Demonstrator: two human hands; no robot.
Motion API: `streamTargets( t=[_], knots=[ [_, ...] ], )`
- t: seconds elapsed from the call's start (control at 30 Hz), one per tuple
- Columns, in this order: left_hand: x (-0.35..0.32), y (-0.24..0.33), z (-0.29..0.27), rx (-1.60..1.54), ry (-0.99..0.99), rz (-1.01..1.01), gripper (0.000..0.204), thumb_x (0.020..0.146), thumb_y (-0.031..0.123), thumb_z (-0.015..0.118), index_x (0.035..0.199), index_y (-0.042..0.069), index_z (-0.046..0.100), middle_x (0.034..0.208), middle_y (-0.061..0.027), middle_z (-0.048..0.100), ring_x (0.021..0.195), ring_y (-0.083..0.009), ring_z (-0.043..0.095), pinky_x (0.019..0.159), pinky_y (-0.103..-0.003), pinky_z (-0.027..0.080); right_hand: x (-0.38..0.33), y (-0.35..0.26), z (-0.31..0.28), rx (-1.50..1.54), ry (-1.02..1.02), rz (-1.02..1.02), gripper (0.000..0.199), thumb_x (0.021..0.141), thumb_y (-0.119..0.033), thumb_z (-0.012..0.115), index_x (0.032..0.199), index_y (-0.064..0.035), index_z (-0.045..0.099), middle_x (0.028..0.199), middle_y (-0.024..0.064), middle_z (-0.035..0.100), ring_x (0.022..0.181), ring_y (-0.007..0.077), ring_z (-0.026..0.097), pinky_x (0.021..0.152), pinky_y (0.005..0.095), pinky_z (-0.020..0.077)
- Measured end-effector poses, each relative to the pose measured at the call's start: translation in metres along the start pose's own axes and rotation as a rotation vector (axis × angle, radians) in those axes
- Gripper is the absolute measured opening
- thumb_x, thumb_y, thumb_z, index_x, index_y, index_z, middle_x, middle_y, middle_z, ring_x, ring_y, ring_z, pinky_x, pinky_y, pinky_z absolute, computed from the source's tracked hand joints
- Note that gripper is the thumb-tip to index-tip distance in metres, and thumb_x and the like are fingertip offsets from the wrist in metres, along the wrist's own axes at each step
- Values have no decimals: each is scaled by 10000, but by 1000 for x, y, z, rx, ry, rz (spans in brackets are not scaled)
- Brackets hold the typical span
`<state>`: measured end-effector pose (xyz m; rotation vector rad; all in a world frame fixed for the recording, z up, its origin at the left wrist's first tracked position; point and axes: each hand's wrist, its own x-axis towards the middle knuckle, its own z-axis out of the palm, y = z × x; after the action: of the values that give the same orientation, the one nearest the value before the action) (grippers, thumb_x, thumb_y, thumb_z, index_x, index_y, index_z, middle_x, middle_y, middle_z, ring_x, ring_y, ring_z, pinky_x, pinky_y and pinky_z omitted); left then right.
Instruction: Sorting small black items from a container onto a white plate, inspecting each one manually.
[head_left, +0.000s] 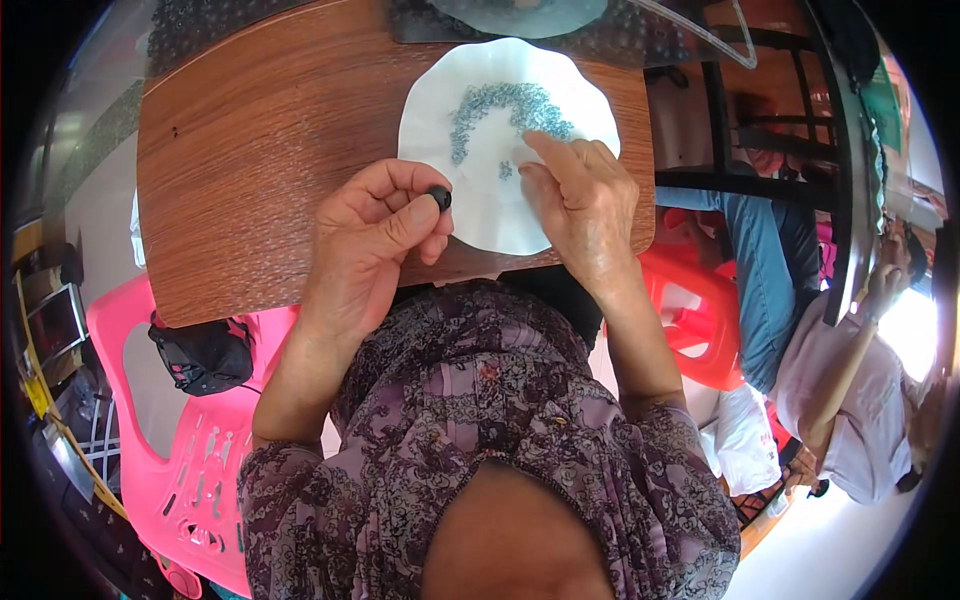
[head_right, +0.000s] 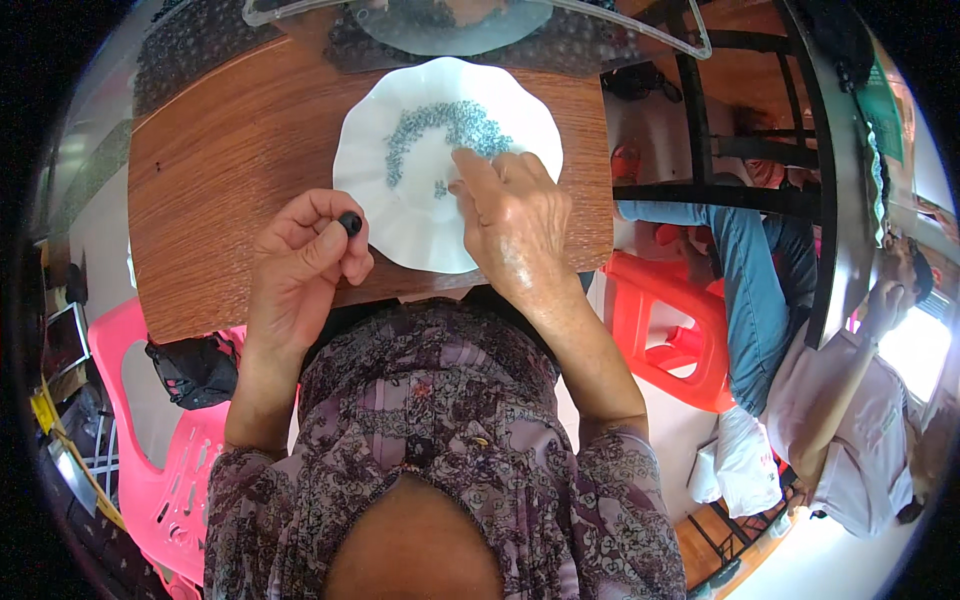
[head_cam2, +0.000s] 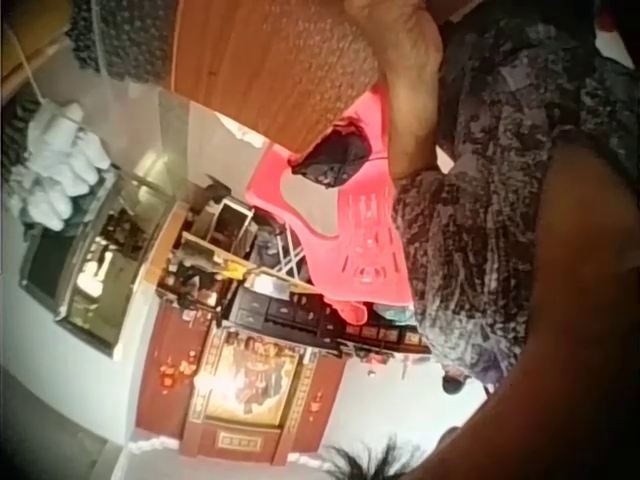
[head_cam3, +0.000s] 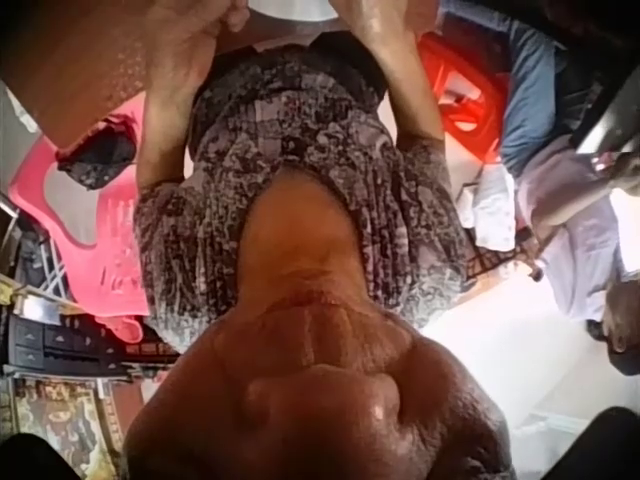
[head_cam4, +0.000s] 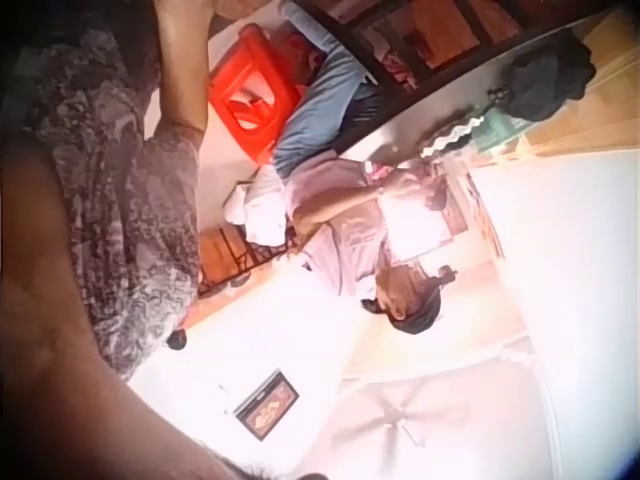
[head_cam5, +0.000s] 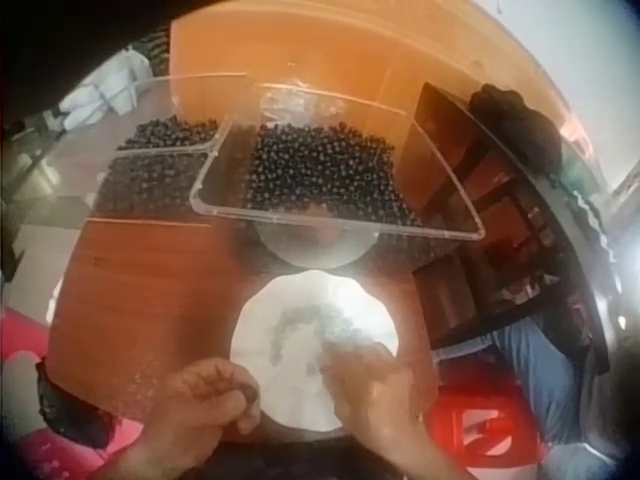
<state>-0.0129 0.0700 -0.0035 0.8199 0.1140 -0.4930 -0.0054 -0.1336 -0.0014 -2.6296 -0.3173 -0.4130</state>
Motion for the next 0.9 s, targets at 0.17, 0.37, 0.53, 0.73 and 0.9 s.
streamTargets(
  t=[0.17, 0.37, 0.53, 0.73, 0.9],
  knots=[
    [0, -1, -2, -15, 1, -9, 173, 845, 67, 595, 978, -41, 563, 783, -84, 596, 628, -109, 511, 584, -208, 417, 4, 0, 1, 1, -55, -2, 200, 673, -4, 669, 870, -34, 657, 695, 111, 593, 632, 275, 571, 571, 352, 449],
    [0, 0, -1, -1, 10, -9, 174, 842, 72, 603, 972, -38, 568, 770, -81, 595, 614, -102, 505, 578, -201, 414, -2, 7, -6, 30, 20, -2, 204, 680, 11, 666, 880, -21, 658, 721, 127, 611, 648, 271, 589, 588, 334, 459],
    [1, 0, -1, 6, 1, -11, 171, 841, 71, 605, 969, -36, 571, 771, -82, 598, 616, -98, 506, 580, -199, 413, -1, 6, -5, 25, -19, -8, 221, 670, 9, 671, 888, -32, 666, 657, 112, 573, 615, 256, 564, 551, 337, 437],
    [3, 0, 0, 3, -1, -12, 171, 840, 71, 606, 967, -37, 569, 776, -85, 603, 616, -98, 509, 579, -199, 414, 5, 5, 3, -51, -89, -52, 205, 668, -36, 670, 872, -50, 653, 642, 96, 552, 619, 259, 558, 539, 355, 431],
    [2, 0, 0, 19, 8, -18, 168, 841, 71, 604, 967, -36, 570, 779, -86, 605, 620, -96, 514, 581, -196, 418, 3, 7, 4, -28, -115, -44, 142, 681, -51, 662, 816, -38, 623, 689, 111, 586, 651, 280, 578, 565, 368, 445]
  ],
)
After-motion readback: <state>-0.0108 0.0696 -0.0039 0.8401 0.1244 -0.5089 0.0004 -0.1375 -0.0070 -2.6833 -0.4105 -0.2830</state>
